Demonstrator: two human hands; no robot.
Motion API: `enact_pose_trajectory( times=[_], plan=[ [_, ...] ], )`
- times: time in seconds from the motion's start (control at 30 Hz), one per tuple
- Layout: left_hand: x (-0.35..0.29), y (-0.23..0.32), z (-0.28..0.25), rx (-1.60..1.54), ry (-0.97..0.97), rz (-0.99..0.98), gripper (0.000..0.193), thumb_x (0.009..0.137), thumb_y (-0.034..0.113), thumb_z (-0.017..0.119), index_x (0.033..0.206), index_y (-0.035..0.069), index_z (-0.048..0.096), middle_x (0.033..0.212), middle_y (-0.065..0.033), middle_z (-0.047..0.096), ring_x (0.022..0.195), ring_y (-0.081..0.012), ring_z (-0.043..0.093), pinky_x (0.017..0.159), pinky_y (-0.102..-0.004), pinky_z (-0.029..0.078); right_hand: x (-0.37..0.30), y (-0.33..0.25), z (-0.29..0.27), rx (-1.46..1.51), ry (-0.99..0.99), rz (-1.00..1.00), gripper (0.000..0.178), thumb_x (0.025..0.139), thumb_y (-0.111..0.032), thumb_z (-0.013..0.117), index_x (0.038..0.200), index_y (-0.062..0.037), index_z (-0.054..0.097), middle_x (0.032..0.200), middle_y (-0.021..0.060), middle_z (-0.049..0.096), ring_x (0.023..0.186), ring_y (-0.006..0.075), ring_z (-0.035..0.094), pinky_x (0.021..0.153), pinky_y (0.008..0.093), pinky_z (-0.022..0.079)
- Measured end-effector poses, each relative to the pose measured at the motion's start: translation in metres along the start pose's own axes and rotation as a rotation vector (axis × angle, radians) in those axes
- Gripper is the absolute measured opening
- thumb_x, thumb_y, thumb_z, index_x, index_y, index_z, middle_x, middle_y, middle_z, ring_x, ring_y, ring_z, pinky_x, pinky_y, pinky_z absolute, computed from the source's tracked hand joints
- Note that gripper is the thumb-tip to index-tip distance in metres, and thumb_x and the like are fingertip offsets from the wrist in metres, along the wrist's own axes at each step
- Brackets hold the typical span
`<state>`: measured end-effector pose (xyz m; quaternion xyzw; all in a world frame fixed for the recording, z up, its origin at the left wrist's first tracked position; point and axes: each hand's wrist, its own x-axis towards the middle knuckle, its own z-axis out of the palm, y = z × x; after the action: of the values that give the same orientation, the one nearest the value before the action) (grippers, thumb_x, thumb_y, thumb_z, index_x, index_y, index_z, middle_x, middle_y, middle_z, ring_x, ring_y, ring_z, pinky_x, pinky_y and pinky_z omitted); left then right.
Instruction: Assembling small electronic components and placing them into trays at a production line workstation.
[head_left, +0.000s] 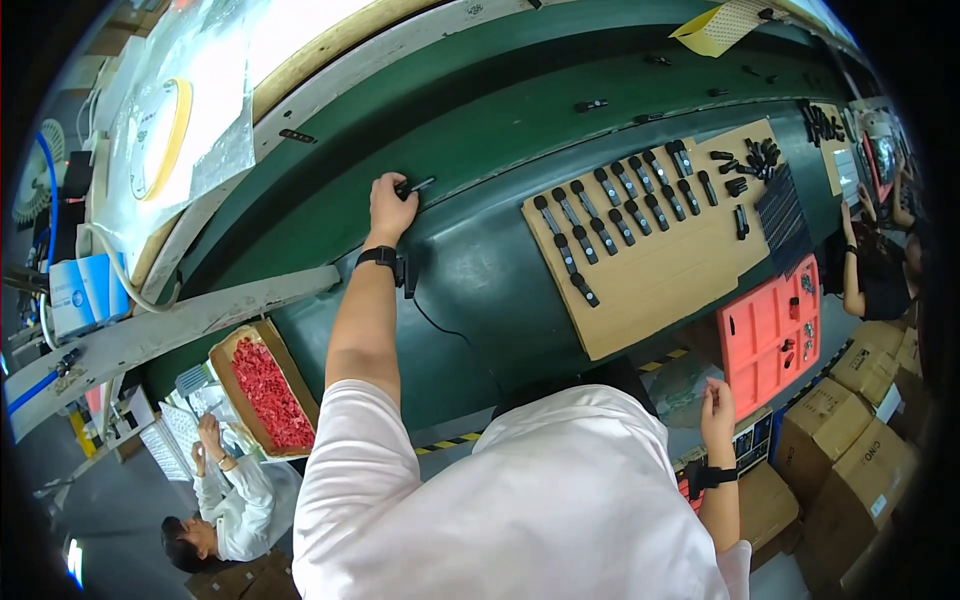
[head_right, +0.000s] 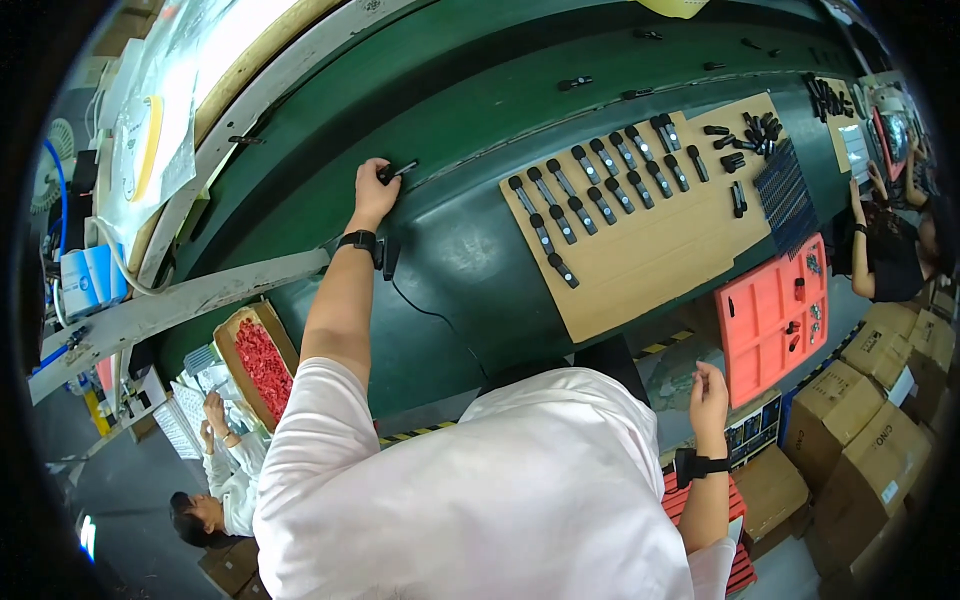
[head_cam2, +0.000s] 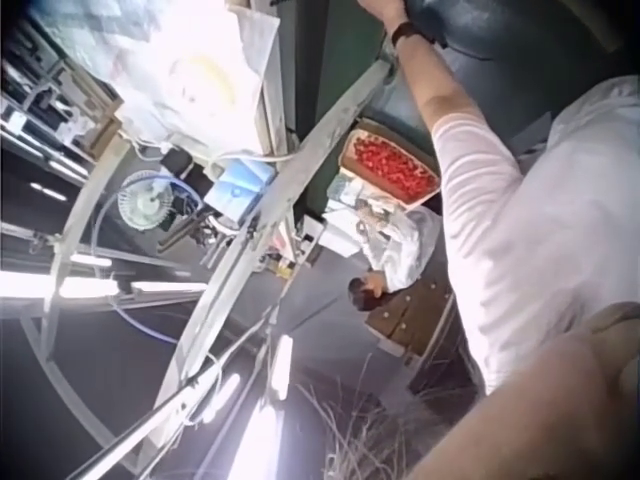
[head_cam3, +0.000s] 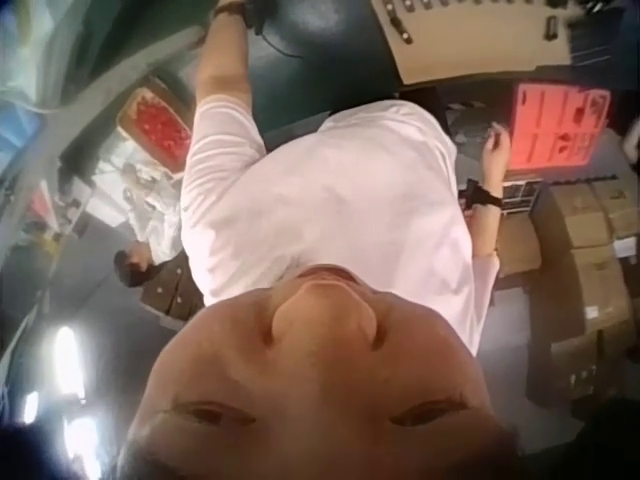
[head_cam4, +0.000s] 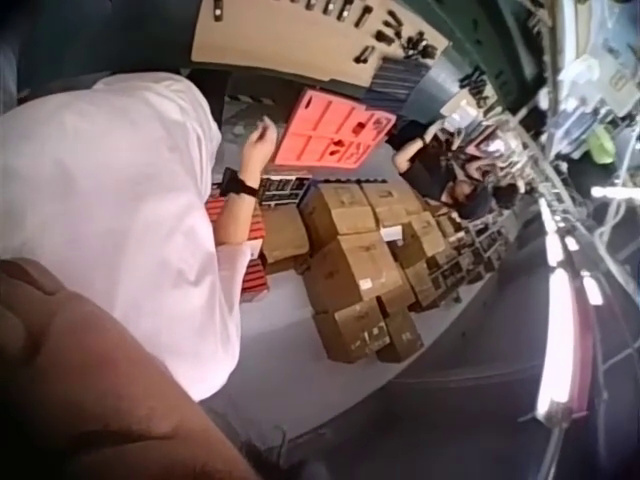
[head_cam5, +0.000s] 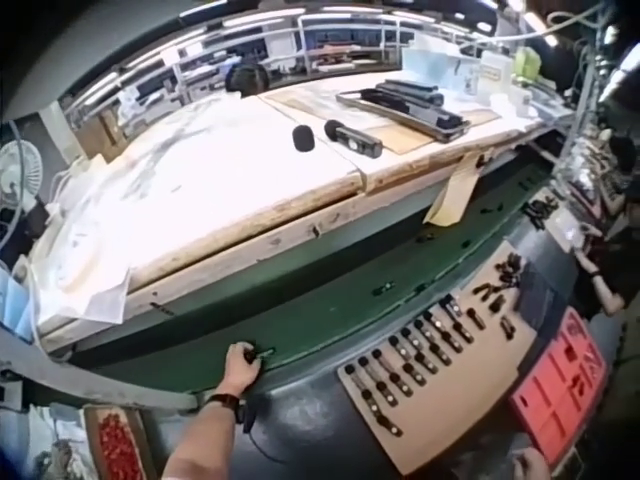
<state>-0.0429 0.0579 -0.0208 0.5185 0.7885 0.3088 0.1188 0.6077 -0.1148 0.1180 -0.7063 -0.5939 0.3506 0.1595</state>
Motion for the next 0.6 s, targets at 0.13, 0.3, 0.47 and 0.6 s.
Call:
enact_pose_trajectory(
  times=[0.13,0.3,0.47,0.6],
  plan=[
    [-0.005,0.006,0.002,-0.008,-0.021,0.023,0.022,0.078,0.014,0.068,0.094,0.002,0.057,0.087,-0.0141,0.061,0.083,-0.0307,0.06,0.076,-0.0383,0.048,0.013,-0.052,-0.001,0.045,-0.013,-0.069,0.023,0.089,0.006,0.051,0.11,0.0002,0.056,0.09,0.0096,0.059,0.083,0.016,0.059,0.074,0.0255,0.048],
    [-0.038,0.069,-0.027,-0.468,-0.119,-0.128,0.019,0.08,0.008,0.07,0.095,0.003,0.059,0.086,-0.006,0.06,0.077,-0.0158,0.055,0.07,-0.0273,0.046,0.033,-0.134,0.002,0.111,-0.054,-0.297,0.023,0.087,0.008,0.053,0.108,0.0005,0.057,0.089,0.0102,0.059,0.079,0.0161,0.058,0.071,0.0249,0.047],
    [-0.11,0.194,-0.084,-0.853,-0.124,-0.084,0.024,0.076,-0.002,0.072,0.095,0.005,0.061,0.089,-0.0008,0.058,0.077,-0.0079,0.05,0.067,-0.0207,0.042,0.064,-0.21,0.014,0.161,-0.213,-0.596,0.025,0.085,0.005,0.056,0.109,0.0001,0.057,0.096,0.0091,0.057,0.085,0.0161,0.058,0.077,0.0252,0.047],
    [-0.152,0.265,-0.115,-0.949,-0.161,0.146,0.028,0.073,-0.005,0.074,0.096,0.005,0.061,0.093,-0.0031,0.058,0.078,-0.0096,0.051,0.066,-0.0213,0.041,0.073,-0.266,0.025,0.38,-0.31,-0.76,0.037,0.081,0.004,0.062,0.117,-0.0023,0.057,0.109,0.0113,0.055,0.085,0.0163,0.057,0.078,0.0273,0.047]
  ],
)
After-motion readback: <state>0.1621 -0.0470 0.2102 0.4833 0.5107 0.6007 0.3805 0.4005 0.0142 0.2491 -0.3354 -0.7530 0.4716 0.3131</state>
